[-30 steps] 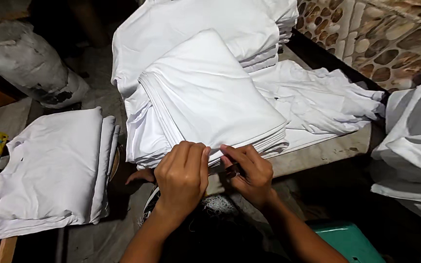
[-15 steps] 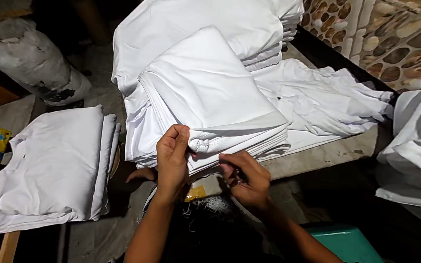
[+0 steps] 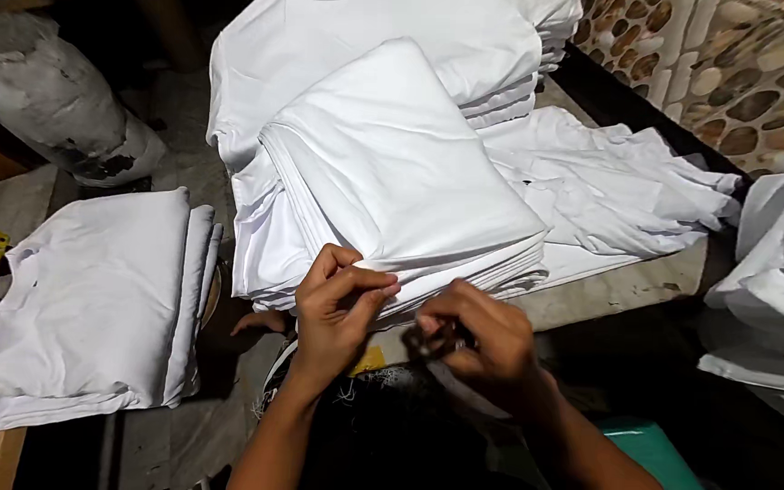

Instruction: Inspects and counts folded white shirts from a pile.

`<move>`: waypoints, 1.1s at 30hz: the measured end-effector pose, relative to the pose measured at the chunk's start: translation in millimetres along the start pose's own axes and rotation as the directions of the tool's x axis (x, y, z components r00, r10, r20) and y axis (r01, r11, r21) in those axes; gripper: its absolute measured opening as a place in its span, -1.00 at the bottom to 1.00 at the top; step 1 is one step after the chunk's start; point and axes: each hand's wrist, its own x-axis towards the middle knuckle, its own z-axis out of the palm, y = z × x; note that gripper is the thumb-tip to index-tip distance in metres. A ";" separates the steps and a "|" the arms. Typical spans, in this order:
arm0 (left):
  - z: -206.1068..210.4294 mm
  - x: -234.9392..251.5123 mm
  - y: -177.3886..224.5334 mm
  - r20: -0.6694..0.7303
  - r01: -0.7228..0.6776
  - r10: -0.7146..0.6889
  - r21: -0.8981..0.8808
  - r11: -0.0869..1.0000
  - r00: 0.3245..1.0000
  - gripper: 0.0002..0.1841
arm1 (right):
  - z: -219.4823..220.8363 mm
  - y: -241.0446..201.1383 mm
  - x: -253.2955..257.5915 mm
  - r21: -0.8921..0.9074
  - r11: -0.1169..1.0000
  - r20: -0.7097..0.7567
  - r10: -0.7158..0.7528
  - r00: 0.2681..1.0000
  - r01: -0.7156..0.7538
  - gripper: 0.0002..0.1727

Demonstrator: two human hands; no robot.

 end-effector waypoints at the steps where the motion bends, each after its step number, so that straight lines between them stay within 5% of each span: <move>1: -2.9 -0.5 2.2 0.024 0.024 -0.022 -0.076 0.997 0.999 -0.99 | -2.9 7.3 -0.2 -0.061 0.998 0.011 0.018 1.000 -0.017 -0.75; 5: -9.1 -5.4 9.0 0.125 0.056 -0.040 -0.133 0.990 0.991 -0.98 | -1.1 14.6 9.3 -0.186 0.981 0.040 -0.047 0.998 0.053 -0.66; 10: -11.8 -12.8 12.5 0.121 0.024 -0.014 -0.080 0.997 0.993 -0.94 | 17.4 17.0 24.3 -0.131 0.976 -0.008 -0.177 0.984 0.175 -0.71; 14: -26.8 -35.9 15.9 0.025 -0.153 0.153 0.023 0.988 0.988 -0.57 | 8.0 19.8 27.4 0.058 0.998 0.034 -0.018 0.999 0.016 -0.63; 17: -31.7 -61.4 -8.0 -0.142 0.163 -0.132 0.234 0.958 0.981 -0.47 | 0.7 11.4 23.1 0.274 0.954 0.278 0.041 0.960 -0.120 -0.50; 20: -19.3 -60.8 -7.3 -0.071 0.444 -0.444 -0.023 0.896 0.893 -0.38 | -6.1 8.2 25.7 0.319 0.941 0.313 0.009 0.950 -0.114 -0.38; 26: -7.4 -5.6 15.9 0.208 0.393 -0.334 -0.527 0.753 0.919 -0.37 | -41.0 40.3 40.8 0.291 0.950 0.242 0.036 0.970 -0.108 -0.11; 29: -0.4 8.2 16.6 0.226 0.397 -0.328 -0.599 0.695 0.917 -0.41 | -36.8 40.2 37.8 0.176 0.984 0.197 0.000 0.980 -0.035 -0.14; 33: -2.7 7.9 15.7 0.156 0.408 -0.383 -0.487 0.772 0.910 -0.46 | -18.5 38.5 34.8 -0.015 0.997 0.126 -0.067 0.990 0.069 -0.33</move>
